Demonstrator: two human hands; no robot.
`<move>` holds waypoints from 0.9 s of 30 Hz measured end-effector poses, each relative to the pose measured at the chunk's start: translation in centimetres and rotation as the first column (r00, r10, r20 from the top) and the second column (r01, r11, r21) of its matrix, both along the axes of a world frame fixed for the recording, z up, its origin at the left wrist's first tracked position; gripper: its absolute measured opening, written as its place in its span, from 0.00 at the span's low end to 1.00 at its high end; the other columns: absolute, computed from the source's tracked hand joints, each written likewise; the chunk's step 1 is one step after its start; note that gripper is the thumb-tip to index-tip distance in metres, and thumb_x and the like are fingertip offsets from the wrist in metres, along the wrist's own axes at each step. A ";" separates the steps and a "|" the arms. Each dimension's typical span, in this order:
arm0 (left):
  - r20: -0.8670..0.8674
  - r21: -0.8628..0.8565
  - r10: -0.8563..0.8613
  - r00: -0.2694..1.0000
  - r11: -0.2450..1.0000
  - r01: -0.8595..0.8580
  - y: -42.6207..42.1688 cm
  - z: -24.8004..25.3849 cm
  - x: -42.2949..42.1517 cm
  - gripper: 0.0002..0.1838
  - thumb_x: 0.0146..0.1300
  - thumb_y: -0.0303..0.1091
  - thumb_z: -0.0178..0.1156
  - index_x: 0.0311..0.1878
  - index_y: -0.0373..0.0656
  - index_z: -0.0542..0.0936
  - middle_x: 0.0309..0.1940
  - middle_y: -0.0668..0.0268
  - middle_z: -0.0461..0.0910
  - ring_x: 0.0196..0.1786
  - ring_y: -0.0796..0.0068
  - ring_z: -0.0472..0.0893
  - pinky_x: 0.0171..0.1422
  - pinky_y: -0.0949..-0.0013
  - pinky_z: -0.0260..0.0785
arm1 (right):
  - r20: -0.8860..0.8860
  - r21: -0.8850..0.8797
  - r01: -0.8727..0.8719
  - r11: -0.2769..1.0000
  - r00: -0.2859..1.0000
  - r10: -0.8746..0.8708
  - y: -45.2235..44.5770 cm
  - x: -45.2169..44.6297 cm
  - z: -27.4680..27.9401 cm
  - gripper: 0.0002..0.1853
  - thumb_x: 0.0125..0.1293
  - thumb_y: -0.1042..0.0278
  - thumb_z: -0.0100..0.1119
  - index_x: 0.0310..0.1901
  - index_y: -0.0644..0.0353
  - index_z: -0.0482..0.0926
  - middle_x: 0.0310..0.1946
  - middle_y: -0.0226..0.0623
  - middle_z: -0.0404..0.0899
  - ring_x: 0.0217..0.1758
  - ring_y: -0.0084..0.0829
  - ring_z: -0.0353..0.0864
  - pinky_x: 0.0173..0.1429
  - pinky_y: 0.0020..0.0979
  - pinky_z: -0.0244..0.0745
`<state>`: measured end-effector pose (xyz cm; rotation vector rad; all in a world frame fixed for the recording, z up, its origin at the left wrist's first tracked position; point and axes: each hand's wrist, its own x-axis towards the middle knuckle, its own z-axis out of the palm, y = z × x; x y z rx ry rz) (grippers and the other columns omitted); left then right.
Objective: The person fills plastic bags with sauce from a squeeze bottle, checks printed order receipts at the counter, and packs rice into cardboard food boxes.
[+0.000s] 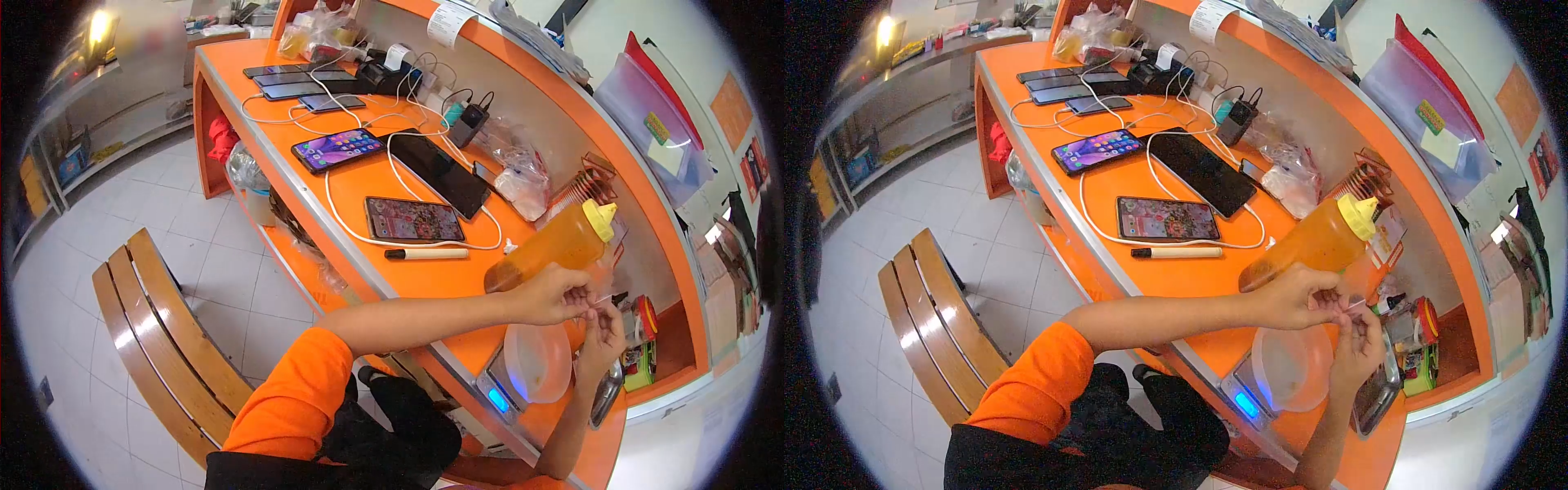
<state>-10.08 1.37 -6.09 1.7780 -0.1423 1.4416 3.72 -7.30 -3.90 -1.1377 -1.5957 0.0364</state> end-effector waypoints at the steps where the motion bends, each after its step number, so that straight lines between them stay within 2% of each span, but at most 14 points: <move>1: 0.025 -0.073 -0.072 0.997 0.995 0.074 0.0 -0.1 0.3 0.09 0.51 0.29 0.61 0.32 0.37 0.73 0.24 0.66 0.75 0.28 0.81 0.76 0.32 0.76 0.68 | -0.029 -0.048 0.010 0.999 1.000 -0.011 0.2 0.4 -0.1 0.09 0.58 0.78 0.53 0.40 0.70 0.71 0.37 0.41 0.74 0.42 0.26 0.74 0.49 0.27 0.70; 3: 0.093 -0.211 -0.208 0.974 0.952 0.224 0.0 -0.3 1.1 0.08 0.51 0.30 0.60 0.30 0.36 0.72 0.22 0.68 0.74 0.26 0.82 0.74 0.31 0.76 0.67 | -0.115 -0.049 0.006 0.999 0.993 -0.012 0.2 0.2 -0.2 0.08 0.58 0.78 0.53 0.39 0.70 0.72 0.36 0.40 0.74 0.41 0.26 0.75 0.48 0.26 0.71; 4: 0.080 -0.201 -0.116 0.990 0.971 0.130 -0.1 -0.6 1.4 0.08 0.51 0.30 0.60 0.29 0.36 0.72 0.20 0.68 0.73 0.24 0.82 0.73 0.29 0.76 0.67 | -0.156 -0.049 0.005 0.999 0.988 -0.012 0.2 0.0 -0.1 0.08 0.57 0.79 0.53 0.39 0.70 0.73 0.35 0.39 0.75 0.40 0.25 0.75 0.47 0.26 0.71; 7: 0.022 -0.143 0.102 0.995 0.985 -0.097 -0.9 -0.7 1.0 0.08 0.50 0.31 0.58 0.24 0.37 0.72 0.16 0.66 0.70 0.20 0.78 0.71 0.26 0.73 0.65 | 0.232 0.056 0.208 0.976 0.949 -0.216 -0.7 -2.7 0.2 0.10 0.55 0.80 0.54 0.40 0.68 0.74 0.36 0.41 0.75 0.39 0.29 0.76 0.43 0.28 0.72; 10: -0.048 0.023 0.259 0.965 0.966 -0.258 -0.9 -0.9 0.8 0.09 0.49 0.34 0.55 0.22 0.37 0.72 0.14 0.60 0.70 0.18 0.69 0.73 0.24 0.67 0.65 | 0.546 0.283 0.233 0.930 0.758 -0.356 -1.1 -3.4 0.2 0.13 0.51 0.83 0.55 0.40 0.67 0.74 0.32 0.42 0.73 0.34 0.33 0.75 0.37 0.29 0.71; 12: -0.039 0.216 0.429 0.903 0.886 -0.411 -0.4 -1.0 0.8 0.10 0.50 0.35 0.52 0.21 0.37 0.73 0.14 0.55 0.72 0.18 0.59 0.75 0.23 0.61 0.65 | 0.639 0.363 0.231 0.902 0.643 -0.422 -1.2 -2.5 -0.4 0.14 0.48 0.84 0.55 0.40 0.68 0.74 0.29 0.41 0.70 0.31 0.35 0.73 0.34 0.30 0.69; 13: -0.049 0.258 0.492 0.869 0.847 -0.464 -0.3 -1.1 0.8 0.10 0.49 0.36 0.53 0.21 0.38 0.72 0.14 0.56 0.72 0.19 0.58 0.74 0.23 0.61 0.65 | 0.678 0.402 0.225 0.888 0.579 -0.453 -1.2 -2.0 -0.6 0.15 0.47 0.84 0.55 0.40 0.68 0.74 0.27 0.41 0.69 0.30 0.36 0.72 0.32 0.30 0.68; 15: -0.058 0.345 0.611 0.790 0.755 -0.558 -0.6 -1.0 0.4 0.11 0.47 0.38 0.54 0.20 0.40 0.71 0.15 0.57 0.72 0.20 0.57 0.74 0.24 0.59 0.66 | 0.613 0.325 0.298 0.897 0.657 -0.440 -1.2 -1.7 0.0 0.16 0.45 0.85 0.56 0.40 0.68 0.74 0.25 0.39 0.66 0.28 0.35 0.69 0.30 0.31 0.66; 16: -0.049 0.331 0.603 0.796 0.762 -0.557 -0.7 -0.9 0.4 0.11 0.47 0.38 0.54 0.20 0.40 0.71 0.15 0.58 0.71 0.19 0.57 0.74 0.23 0.59 0.66 | 0.576 0.286 0.331 0.900 0.691 -0.437 -1.1 -1.6 0.4 0.16 0.45 0.85 0.56 0.39 0.68 0.74 0.25 0.39 0.65 0.27 0.34 0.68 0.30 0.31 0.65; 19: -0.037 0.304 0.595 0.803 0.772 -0.558 -1.0 -0.7 0.5 0.09 0.46 0.38 0.55 0.20 0.42 0.71 0.14 0.60 0.71 0.19 0.58 0.74 0.23 0.59 0.66 | 0.469 0.236 0.242 0.941 0.820 -0.328 -0.9 -2.5 1.0 0.15 0.46 0.88 0.53 0.39 0.66 0.73 0.25 0.35 0.65 0.26 0.25 0.69 0.28 0.22 0.67; 21: -0.063 0.318 0.610 0.790 0.763 -0.563 -0.9 -0.6 0.1 0.08 0.45 0.36 0.56 0.20 0.43 0.71 0.15 0.61 0.71 0.21 0.58 0.74 0.24 0.61 0.66 | 0.322 0.205 0.218 0.954 0.906 -0.276 -0.7 -2.4 1.1 0.16 0.46 0.89 0.52 0.39 0.66 0.72 0.25 0.33 0.65 0.26 0.21 0.69 0.28 0.18 0.67; 24: -0.065 0.341 0.673 0.736 0.709 -0.618 -0.1 0.0 -0.4 0.07 0.44 0.35 0.58 0.21 0.45 0.72 0.23 0.65 0.74 0.31 0.63 0.75 0.32 0.63 0.65 | 0.069 0.152 0.231 0.961 0.967 -0.244 -0.7 -1.1 0.5 0.16 0.45 0.89 0.52 0.38 0.65 0.69 0.27 0.31 0.66 0.27 0.17 0.70 0.29 0.15 0.68; 26: 0.204 0.476 0.750 0.629 0.485 -0.734 -0.4 -0.1 -0.5 0.07 0.41 0.36 0.60 0.23 0.48 0.73 0.32 0.67 0.75 0.40 0.63 0.72 0.40 0.62 0.62 | -0.077 0.122 0.192 0.974 0.980 -0.184 -0.7 -1.0 0.6 0.16 0.44 0.89 0.53 0.38 0.64 0.68 0.28 0.31 0.66 0.28 0.16 0.70 0.29 0.15 0.68; 27: 0.345 0.506 0.746 0.569 0.363 -0.782 -0.6 -0.1 -0.5 0.07 0.40 0.36 0.61 0.24 0.49 0.74 0.37 0.68 0.76 0.45 0.63 0.70 0.44 0.62 0.61 | -0.033 0.136 0.158 0.978 0.987 -0.155 -1.0 -1.7 0.5 0.17 0.46 0.88 0.53 0.37 0.59 0.66 0.34 0.29 0.65 0.31 0.13 0.68 0.29 0.12 0.63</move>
